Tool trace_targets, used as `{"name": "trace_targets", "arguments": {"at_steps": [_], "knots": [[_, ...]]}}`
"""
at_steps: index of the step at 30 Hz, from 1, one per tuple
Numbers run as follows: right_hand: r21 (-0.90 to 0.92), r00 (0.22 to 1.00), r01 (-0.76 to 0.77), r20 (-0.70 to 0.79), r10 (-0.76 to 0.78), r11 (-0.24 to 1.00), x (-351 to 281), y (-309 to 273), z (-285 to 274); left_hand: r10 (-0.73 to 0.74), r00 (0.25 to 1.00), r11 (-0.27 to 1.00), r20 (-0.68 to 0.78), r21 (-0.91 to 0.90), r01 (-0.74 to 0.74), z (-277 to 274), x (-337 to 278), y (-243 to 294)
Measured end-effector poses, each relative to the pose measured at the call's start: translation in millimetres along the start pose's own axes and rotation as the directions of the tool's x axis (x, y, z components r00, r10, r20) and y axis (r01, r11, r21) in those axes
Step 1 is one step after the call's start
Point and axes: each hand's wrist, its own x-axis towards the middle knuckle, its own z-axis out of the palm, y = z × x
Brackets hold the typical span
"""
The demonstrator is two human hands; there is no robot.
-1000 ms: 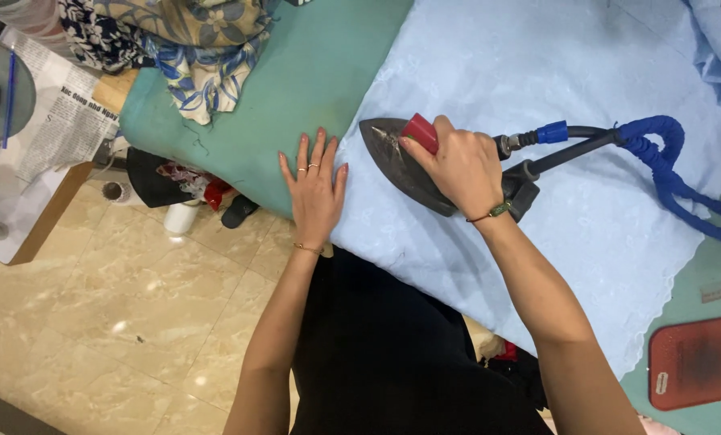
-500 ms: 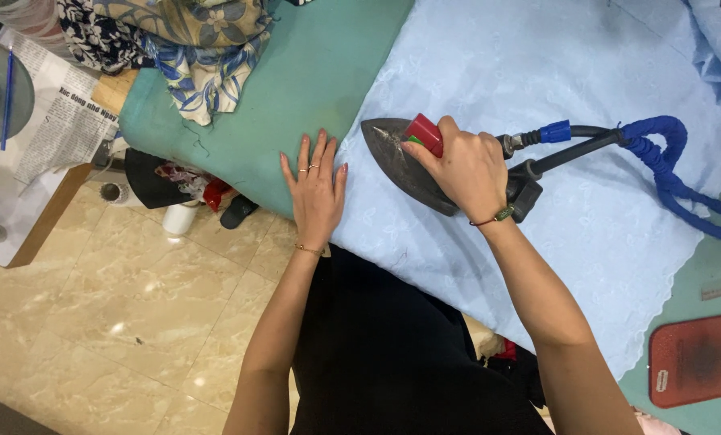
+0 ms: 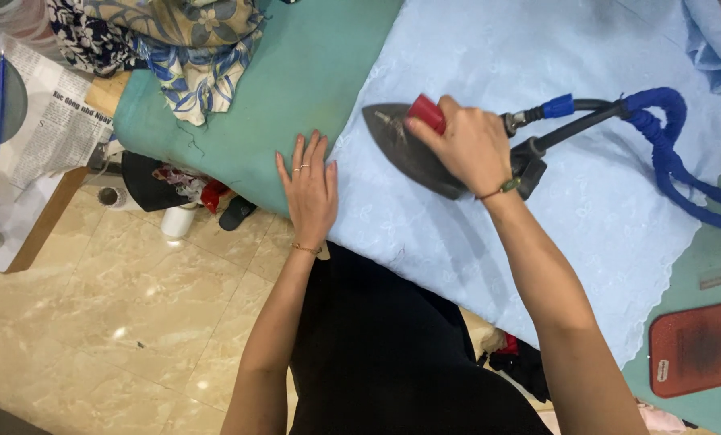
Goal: The recorder is ironing a piece of light blue fabric on a workbench in a sewing area.
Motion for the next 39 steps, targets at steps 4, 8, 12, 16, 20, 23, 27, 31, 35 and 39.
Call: {"name": "trace_targets", "arguments": {"at_steps": [4,8,12,16,20,23,27,31,35,39], "knots": [[-0.001,0.995,0.102,0.003,-0.102,0.995,-25.9,-19.2,2.8,-0.032,0.999,0.999,-0.021,-0.045,0.031,-0.5,-0.8,-0.7],[-0.021,0.986,0.165,0.022,-0.165,0.986,-39.8,-36.8,3.6,-0.026,0.998,0.996,-0.050,-0.088,0.021,-5.3,-0.6,1.6],[-0.013,0.992,0.122,0.031,-0.122,0.992,-36.8,-39.9,2.3,-0.034,0.998,0.996,-0.052,-0.088,0.029,-2.2,-2.1,-0.4],[-0.047,0.988,0.143,-0.054,-0.145,0.989,-23.6,-26.4,2.0,-0.032,0.999,0.997,-0.032,-0.075,0.030,-2.1,-0.7,0.0],[-0.044,0.995,0.073,-0.066,-0.076,0.996,0.7,-6.1,4.9,-0.030,0.999,0.998,-0.033,-0.064,0.028,-1.4,-1.4,-0.7],[-0.023,0.999,-0.013,-0.045,0.012,1.000,18.6,7.8,6.6,-0.025,0.999,0.998,-0.041,-0.061,0.022,-1.0,-1.6,-1.5],[-0.046,0.994,-0.028,-0.109,0.023,0.999,29.0,20.6,8.0,-0.034,0.999,0.997,-0.033,-0.063,0.032,-3.0,-0.5,0.6],[-0.055,0.990,-0.005,-0.139,-0.003,0.998,30.4,21.1,7.9,-0.030,0.999,0.997,-0.035,-0.066,0.028,-3.0,0.0,0.6],[-0.066,0.991,-0.057,-0.122,0.049,0.996,29.1,17.8,7.0,-0.042,0.999,0.998,-0.012,-0.046,0.041,0.9,0.4,-1.2],[-0.108,0.986,-0.040,-0.168,0.022,0.993,27.6,16.8,6.5,-0.112,0.989,0.993,0.101,0.057,0.107,9.1,3.1,5.1]]}}
